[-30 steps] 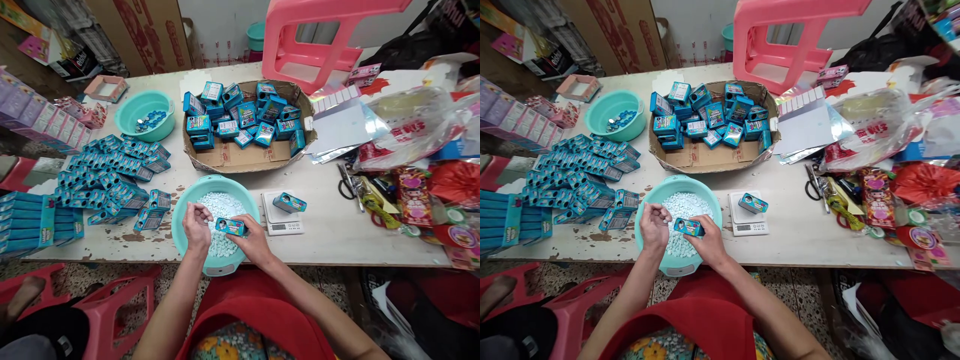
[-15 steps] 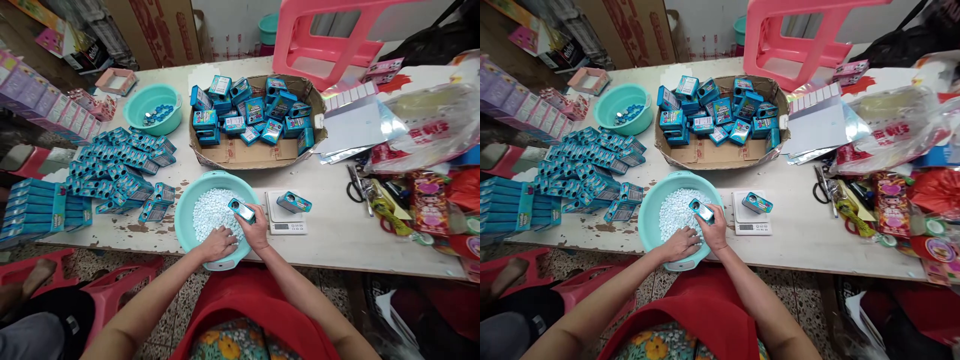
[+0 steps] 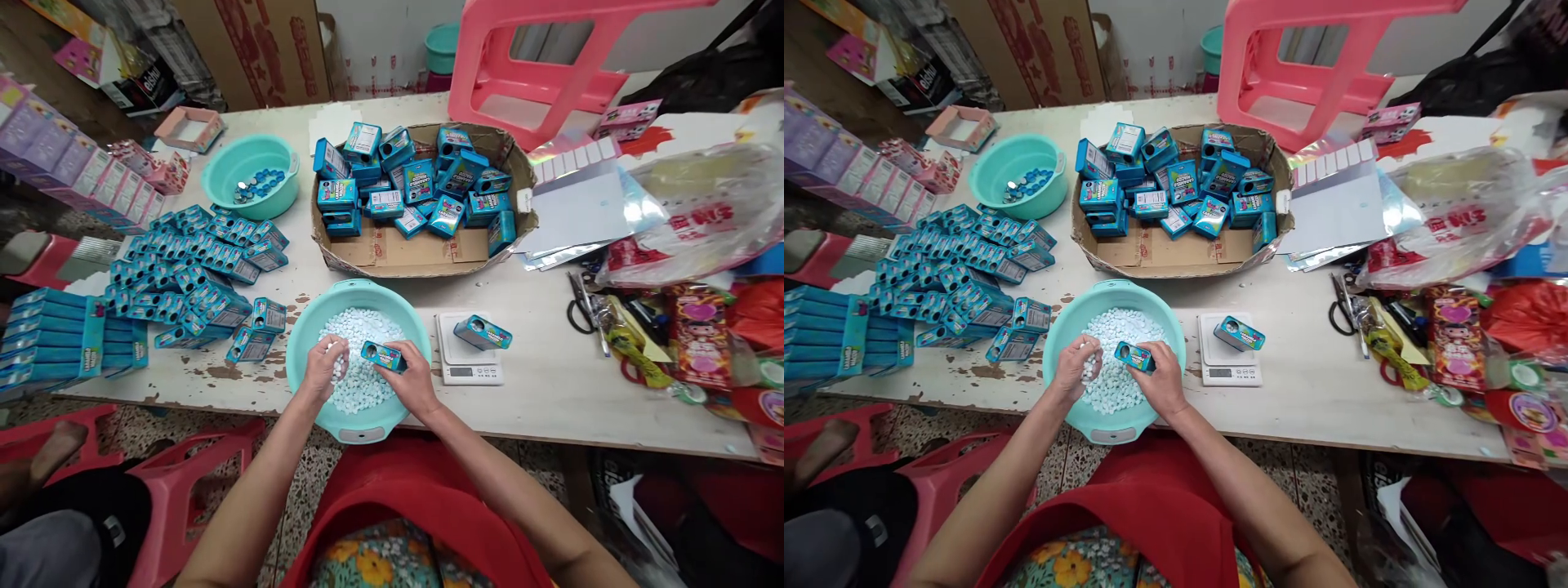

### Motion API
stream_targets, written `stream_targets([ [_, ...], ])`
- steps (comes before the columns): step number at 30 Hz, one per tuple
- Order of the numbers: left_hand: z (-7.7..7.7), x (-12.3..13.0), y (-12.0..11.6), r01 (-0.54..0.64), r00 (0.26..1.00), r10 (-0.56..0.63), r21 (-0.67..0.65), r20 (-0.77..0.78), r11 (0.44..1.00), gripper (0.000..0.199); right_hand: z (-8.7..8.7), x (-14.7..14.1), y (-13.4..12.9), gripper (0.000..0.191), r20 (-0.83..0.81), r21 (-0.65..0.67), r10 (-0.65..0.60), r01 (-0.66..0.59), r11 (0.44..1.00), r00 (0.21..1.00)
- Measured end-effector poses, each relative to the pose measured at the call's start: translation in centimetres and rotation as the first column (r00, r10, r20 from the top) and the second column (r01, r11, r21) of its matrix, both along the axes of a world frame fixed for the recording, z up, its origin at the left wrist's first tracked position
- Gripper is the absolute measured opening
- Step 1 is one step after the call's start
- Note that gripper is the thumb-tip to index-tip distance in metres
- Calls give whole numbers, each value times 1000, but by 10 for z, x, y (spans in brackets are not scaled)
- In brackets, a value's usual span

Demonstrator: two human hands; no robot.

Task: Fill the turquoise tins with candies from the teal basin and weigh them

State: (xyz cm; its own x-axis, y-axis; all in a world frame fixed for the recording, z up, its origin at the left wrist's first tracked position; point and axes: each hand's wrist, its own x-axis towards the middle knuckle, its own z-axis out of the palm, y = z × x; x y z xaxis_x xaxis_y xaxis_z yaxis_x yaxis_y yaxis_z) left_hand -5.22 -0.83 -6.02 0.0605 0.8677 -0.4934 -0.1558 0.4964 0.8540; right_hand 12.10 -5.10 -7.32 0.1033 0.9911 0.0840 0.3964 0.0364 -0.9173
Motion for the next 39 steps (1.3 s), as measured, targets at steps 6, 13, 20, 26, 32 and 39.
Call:
stream_targets([
  [6,28,23,9,-287,911,245,82,331,955,19,8,-16,-2,31,107,-58,165,-159,986,981],
  [13,26,30,12,-400,895,357,128,267,908,21,23,-19,3,32,130,-58,146,-140,988,981],
  [20,33,41,14,-433,891,405,110,206,895,31,26,-18,6,31,121,-86,134,-124,989,983],
  [26,35,43,16,-475,876,452,148,166,867,33,29,-20,7,28,65,-72,112,-108,992,992],
  [32,33,46,17,-469,881,447,162,154,868,35,24,-18,11,31,67,-59,123,-119,991,990],
  [39,29,52,18,-460,888,446,184,114,868,36,22,-16,10,33,35,-23,108,-108,994,993],
])
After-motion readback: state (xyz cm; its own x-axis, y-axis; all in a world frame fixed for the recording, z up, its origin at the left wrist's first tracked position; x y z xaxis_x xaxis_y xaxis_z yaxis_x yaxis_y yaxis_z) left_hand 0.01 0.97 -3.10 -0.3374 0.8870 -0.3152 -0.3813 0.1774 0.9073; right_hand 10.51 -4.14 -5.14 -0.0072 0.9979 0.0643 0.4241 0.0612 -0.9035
